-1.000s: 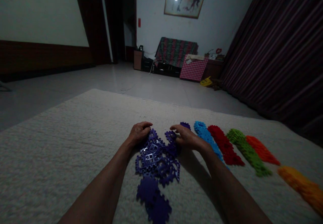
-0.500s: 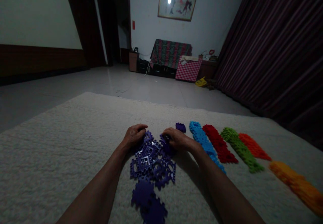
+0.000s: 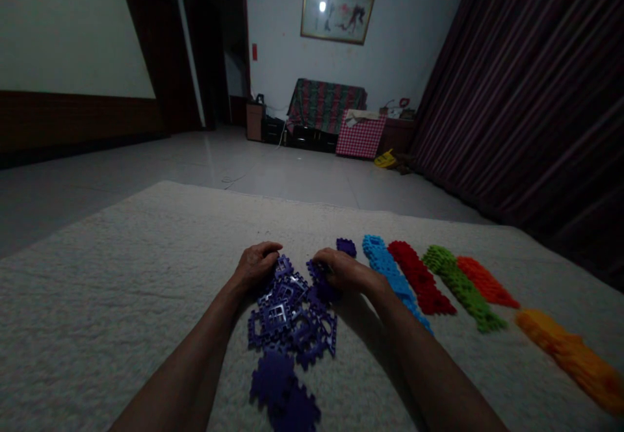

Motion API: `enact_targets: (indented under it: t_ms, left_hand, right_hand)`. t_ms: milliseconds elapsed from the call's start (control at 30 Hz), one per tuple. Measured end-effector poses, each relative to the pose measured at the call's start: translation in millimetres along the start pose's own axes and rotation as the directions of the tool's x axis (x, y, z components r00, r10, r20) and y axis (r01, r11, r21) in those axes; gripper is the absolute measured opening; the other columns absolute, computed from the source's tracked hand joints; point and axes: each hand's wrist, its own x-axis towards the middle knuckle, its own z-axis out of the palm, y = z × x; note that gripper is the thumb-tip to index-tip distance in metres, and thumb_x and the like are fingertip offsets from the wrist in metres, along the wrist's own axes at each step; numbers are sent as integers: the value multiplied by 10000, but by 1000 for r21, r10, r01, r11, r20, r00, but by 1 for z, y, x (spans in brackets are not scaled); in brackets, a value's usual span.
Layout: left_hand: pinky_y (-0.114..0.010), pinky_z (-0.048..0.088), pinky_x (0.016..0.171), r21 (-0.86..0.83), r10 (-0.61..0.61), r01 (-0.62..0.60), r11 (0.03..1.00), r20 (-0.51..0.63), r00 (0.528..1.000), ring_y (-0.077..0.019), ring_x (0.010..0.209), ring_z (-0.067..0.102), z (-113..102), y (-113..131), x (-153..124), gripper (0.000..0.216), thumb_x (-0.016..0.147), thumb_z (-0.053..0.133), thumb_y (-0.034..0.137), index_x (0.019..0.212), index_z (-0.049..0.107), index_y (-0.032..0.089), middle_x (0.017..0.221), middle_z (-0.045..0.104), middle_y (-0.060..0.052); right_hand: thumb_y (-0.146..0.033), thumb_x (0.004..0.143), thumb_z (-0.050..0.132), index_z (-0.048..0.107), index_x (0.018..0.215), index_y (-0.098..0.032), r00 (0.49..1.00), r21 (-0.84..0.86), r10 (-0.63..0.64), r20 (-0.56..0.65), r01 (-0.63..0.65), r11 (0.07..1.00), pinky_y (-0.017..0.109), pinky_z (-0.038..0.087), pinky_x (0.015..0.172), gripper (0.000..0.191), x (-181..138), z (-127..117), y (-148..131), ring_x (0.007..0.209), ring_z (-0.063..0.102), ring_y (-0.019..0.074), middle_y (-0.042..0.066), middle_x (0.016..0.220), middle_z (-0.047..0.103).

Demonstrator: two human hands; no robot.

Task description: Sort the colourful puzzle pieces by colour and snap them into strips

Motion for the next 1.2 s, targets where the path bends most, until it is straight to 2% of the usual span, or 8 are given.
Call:
enact_targets:
  t_ms: [233,400,700,833,933,1000,1100,1200]
  left_hand:
    - [-386,522,981,-11,9,-9,1000,3,1000,-251,1049,701,1,-4,2,416,788,536,337,1103,760,183,1103,767,-100]
    - [-378,508,1004,13,20,-20,1000,-2,1000,-246,1056,699,0,-2,1,409,788,535,333,1094,761,183,1122,763,-94]
    - [-373,505,1008,32,-4,4,999,1,1000,-240,1054,698,-1,1,1,409,793,525,302,1104,758,175,1131,760,-99]
    - [-376,513,993,17,-5,5,1000,-5,1000,-241,1028,702,0,1,1,397,790,538,300,1093,764,179,1107,767,-95]
    - [-375,511,993,16,-4,4,1000,-15,1000,-239,1025,700,0,1,0,391,788,543,291,1090,767,183,1089,772,-88]
    - [-374,513,988,19,-15,15,1000,-13,1000,-241,1018,703,0,1,0,395,789,544,290,1094,767,178,1070,776,-89]
    - [-370,512,988,15,-18,18,1000,-16,1000,-241,1020,702,0,1,0,388,784,553,283,1091,771,187,1057,779,-83]
    - [-370,505,998,1,1,-1,1000,-25,1000,-238,1026,700,0,0,0,378,783,554,273,1079,775,195,1083,775,-79]
  right_hand:
    - [-105,769,616,612,1243,-180,985,-64,-9,-170,-2,998,339,459,998,480,-4,-13,9,1148,595,230,113,1231,644]
    - [-68,774,549,589,1286,-170,914,-170,153,-375,-230,958,388,414,1046,524,-4,-31,33,1214,550,263,139,1325,601]
    - [-97,783,542,587,1288,-214,892,-188,325,-314,-394,900,575,345,1063,520,-6,-25,45,1314,473,359,171,1396,572]
    - [-91,760,560,589,1281,-211,888,-180,289,-359,-369,912,571,356,1066,536,-5,-25,47,1331,459,360,167,1440,530]
    - [-71,753,551,596,1288,-185,896,-144,212,-391,-287,947,489,397,1068,550,-6,-26,40,1299,500,320,169,1410,548]
    - [-93,792,538,610,1278,-189,931,-66,165,-325,-196,978,418,447,1025,500,-10,-26,28,1195,580,273,145,1318,616]
    - [-193,866,553,632,1243,-201,991,80,101,-86,-94,992,355,512,909,386,-24,-22,5,1030,652,230,112,1207,679]
    - [-219,873,564,657,1182,-160,995,23,90,33,-91,996,353,508,893,328,-41,-13,-12,1013,649,245,133,1129,685]
